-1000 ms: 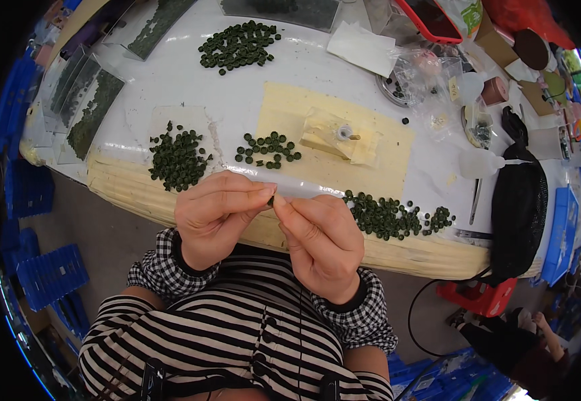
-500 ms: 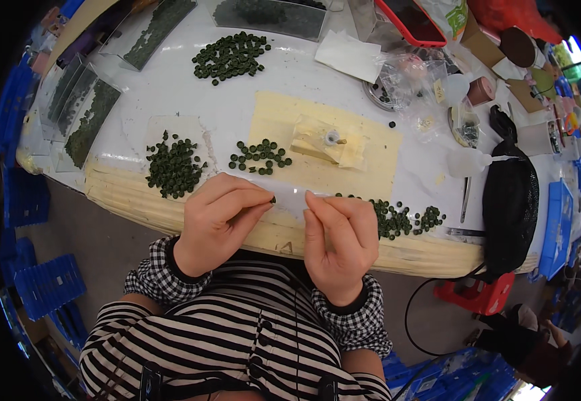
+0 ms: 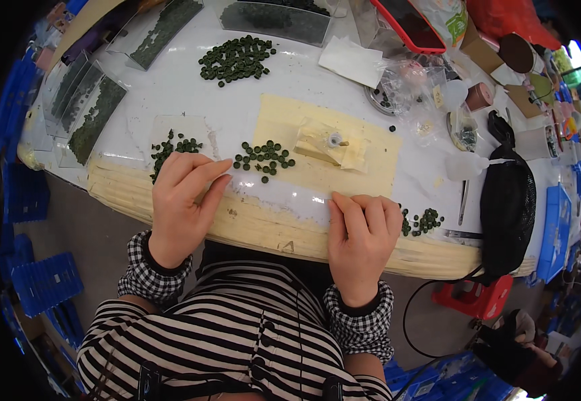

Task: Picking up small green plastic parts and attaching them to a transparent assembly strip.

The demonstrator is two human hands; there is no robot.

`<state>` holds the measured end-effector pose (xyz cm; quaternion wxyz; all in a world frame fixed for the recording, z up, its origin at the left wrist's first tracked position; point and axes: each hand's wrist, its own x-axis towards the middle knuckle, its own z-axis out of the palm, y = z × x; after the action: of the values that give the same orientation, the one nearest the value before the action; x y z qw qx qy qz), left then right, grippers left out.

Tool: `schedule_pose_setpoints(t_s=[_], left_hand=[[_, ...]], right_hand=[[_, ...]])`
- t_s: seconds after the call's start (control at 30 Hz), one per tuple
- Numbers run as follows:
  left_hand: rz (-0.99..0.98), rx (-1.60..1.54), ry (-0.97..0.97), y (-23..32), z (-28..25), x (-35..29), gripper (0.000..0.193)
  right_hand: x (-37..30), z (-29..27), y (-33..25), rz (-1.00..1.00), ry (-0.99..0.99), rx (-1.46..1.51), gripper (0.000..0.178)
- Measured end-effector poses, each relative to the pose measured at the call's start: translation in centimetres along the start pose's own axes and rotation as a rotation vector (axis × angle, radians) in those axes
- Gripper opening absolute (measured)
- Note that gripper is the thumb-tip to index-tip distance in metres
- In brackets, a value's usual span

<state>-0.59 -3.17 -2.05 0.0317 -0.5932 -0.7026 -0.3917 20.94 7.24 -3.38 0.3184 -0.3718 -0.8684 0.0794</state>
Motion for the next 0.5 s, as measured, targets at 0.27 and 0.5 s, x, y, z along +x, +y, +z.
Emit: schedule_pose_setpoints(t_s=[0.27, 0.5], left_hand=[[-0.051, 0.104, -0.055, -0.6, -1.7, -0.7, 0.019], [0.002, 0.112, -0.079, -0.9, -1.5, -0.9, 0.018]], right_hand=[[-0.3, 0.3, 0.3, -0.002, 0.044, 0.052, 0.009], [-0.4, 0.4, 0.3, -0.080, 0.107, 0.070, 0.013]])
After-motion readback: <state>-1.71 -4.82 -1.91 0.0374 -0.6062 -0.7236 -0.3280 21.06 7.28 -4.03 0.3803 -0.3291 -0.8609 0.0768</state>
